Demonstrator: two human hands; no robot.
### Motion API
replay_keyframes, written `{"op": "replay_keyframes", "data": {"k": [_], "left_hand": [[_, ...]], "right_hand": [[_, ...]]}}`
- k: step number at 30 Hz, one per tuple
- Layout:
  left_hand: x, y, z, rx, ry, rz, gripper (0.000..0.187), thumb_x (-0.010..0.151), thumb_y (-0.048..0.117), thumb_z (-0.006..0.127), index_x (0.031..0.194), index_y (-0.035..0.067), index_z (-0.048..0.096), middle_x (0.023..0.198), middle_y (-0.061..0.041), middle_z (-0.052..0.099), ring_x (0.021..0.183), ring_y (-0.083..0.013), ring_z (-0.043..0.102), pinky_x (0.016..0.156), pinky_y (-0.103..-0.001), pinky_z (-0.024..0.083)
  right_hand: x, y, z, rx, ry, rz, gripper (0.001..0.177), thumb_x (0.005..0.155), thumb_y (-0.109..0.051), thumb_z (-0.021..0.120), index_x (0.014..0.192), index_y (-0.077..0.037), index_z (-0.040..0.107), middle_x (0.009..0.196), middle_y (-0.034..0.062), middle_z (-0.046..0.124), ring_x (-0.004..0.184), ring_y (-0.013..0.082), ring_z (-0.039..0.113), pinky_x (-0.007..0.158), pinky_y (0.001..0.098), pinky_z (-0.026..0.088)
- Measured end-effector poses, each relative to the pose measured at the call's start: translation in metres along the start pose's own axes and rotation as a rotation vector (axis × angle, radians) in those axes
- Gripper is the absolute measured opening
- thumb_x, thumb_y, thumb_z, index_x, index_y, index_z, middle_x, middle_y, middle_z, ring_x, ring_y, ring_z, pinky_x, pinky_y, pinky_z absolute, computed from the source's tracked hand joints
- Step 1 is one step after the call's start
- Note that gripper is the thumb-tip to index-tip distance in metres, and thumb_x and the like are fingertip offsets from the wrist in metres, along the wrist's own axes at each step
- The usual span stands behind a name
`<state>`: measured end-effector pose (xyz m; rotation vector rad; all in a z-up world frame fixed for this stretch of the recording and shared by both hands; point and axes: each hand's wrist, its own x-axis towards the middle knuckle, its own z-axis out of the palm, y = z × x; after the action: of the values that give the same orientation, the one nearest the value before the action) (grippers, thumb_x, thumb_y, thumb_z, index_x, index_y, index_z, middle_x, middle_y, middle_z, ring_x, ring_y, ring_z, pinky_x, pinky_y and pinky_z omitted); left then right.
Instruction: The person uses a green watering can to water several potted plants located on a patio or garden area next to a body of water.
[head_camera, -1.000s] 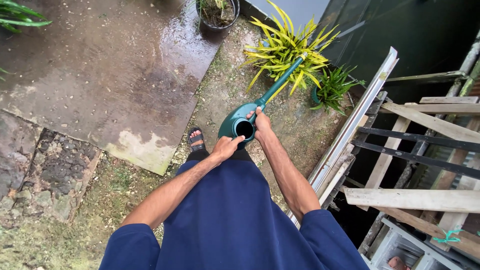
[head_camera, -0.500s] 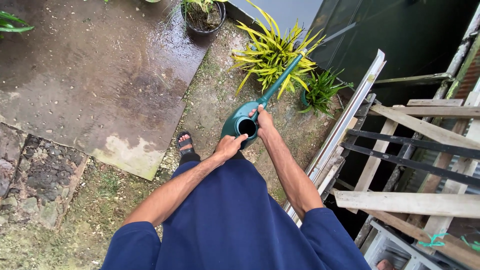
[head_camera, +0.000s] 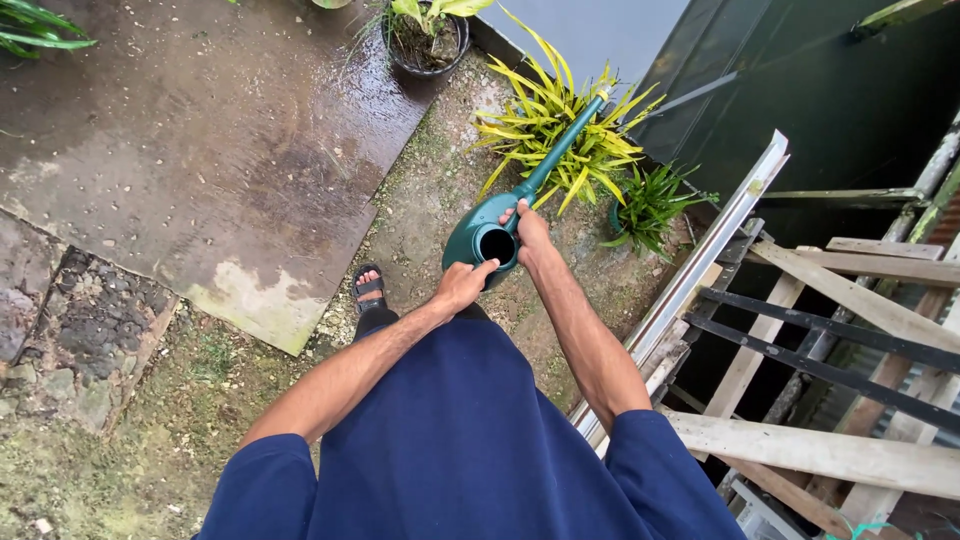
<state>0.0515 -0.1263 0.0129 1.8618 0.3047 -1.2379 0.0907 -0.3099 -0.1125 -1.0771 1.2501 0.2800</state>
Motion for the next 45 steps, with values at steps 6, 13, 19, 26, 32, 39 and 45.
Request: {"op": "replay_keyframes", "data": {"k": [6, 13, 19, 26, 32, 39, 45], "left_hand": [[0.008, 0.014, 0.013, 0.039, -0.006, -0.004, 0.068, 0.075, 0.079, 0.061, 0.066, 0.013, 0.068, 0.081, -0.014, 0.072, 0.103, -0.0343, 0.070, 0.094, -0.041, 0.050], [0.001, 0.035, 0.029, 0.128, -0.074, 0.002, 0.071, 0.076, 0.079, 0.058, 0.077, 0.010, 0.073, 0.106, -0.017, 0.074, 0.126, -0.0351, 0.061, 0.115, -0.043, 0.037], [-0.001, 0.040, 0.038, 0.167, -0.130, 0.013, 0.075, 0.077, 0.083, 0.056, 0.079, 0.009, 0.071, 0.117, -0.016, 0.073, 0.136, -0.0330, 0.053, 0.128, -0.044, 0.011], [-0.007, 0.038, 0.034, 0.104, -0.090, -0.001, 0.073, 0.076, 0.081, 0.058, 0.079, 0.010, 0.073, 0.109, -0.015, 0.074, 0.132, -0.0328, 0.057, 0.122, -0.043, 0.027], [-0.017, 0.037, 0.019, 0.058, -0.037, -0.003, 0.073, 0.076, 0.080, 0.057, 0.079, 0.009, 0.073, 0.108, -0.016, 0.074, 0.128, -0.0350, 0.060, 0.114, -0.044, 0.038], [-0.015, 0.033, 0.015, 0.019, 0.005, 0.001, 0.076, 0.076, 0.080, 0.058, 0.084, 0.007, 0.075, 0.110, -0.018, 0.074, 0.125, -0.0354, 0.062, 0.108, -0.044, 0.044], [-0.017, 0.040, 0.018, 0.064, -0.008, 0.008, 0.075, 0.076, 0.080, 0.057, 0.084, 0.008, 0.075, 0.107, -0.017, 0.075, 0.124, -0.0351, 0.063, 0.110, -0.045, 0.042]], "right_hand": [[0.009, -0.008, -0.018, 0.021, 0.021, 0.007, 0.039, 0.103, -0.041, 0.051, 0.086, -0.013, 0.073, 0.076, 0.0066, 0.078, 0.072, 0.0145, 0.076, 0.070, 0.0265, 0.061], [0.010, -0.011, -0.049, 0.093, 0.078, -0.004, 0.040, 0.103, -0.040, 0.052, 0.086, -0.011, 0.073, 0.075, 0.0087, 0.077, 0.071, 0.0160, 0.076, 0.068, 0.0264, 0.061], [0.008, -0.011, -0.067, 0.104, 0.111, -0.005, 0.039, 0.103, -0.040, 0.052, 0.086, -0.012, 0.073, 0.074, 0.0086, 0.077, 0.071, 0.0163, 0.077, 0.069, 0.0282, 0.062], [0.013, -0.011, -0.056, 0.075, 0.091, 0.016, 0.038, 0.103, -0.039, 0.052, 0.087, -0.011, 0.073, 0.075, 0.0080, 0.077, 0.071, 0.0159, 0.077, 0.070, 0.0285, 0.063], [0.011, -0.015, -0.033, 0.018, 0.036, 0.012, 0.039, 0.102, -0.040, 0.053, 0.087, -0.011, 0.074, 0.076, 0.0089, 0.077, 0.073, 0.0170, 0.077, 0.070, 0.0298, 0.063], [-0.001, -0.026, -0.016, -0.004, 0.005, -0.032, 0.038, 0.102, -0.038, 0.053, 0.087, -0.010, 0.074, 0.075, 0.0086, 0.077, 0.072, 0.0167, 0.077, 0.070, 0.0295, 0.063], [0.016, -0.020, -0.027, 0.028, 0.002, -0.018, 0.040, 0.103, -0.041, 0.051, 0.088, -0.012, 0.073, 0.075, 0.0066, 0.077, 0.072, 0.0151, 0.076, 0.070, 0.0277, 0.062]]}}
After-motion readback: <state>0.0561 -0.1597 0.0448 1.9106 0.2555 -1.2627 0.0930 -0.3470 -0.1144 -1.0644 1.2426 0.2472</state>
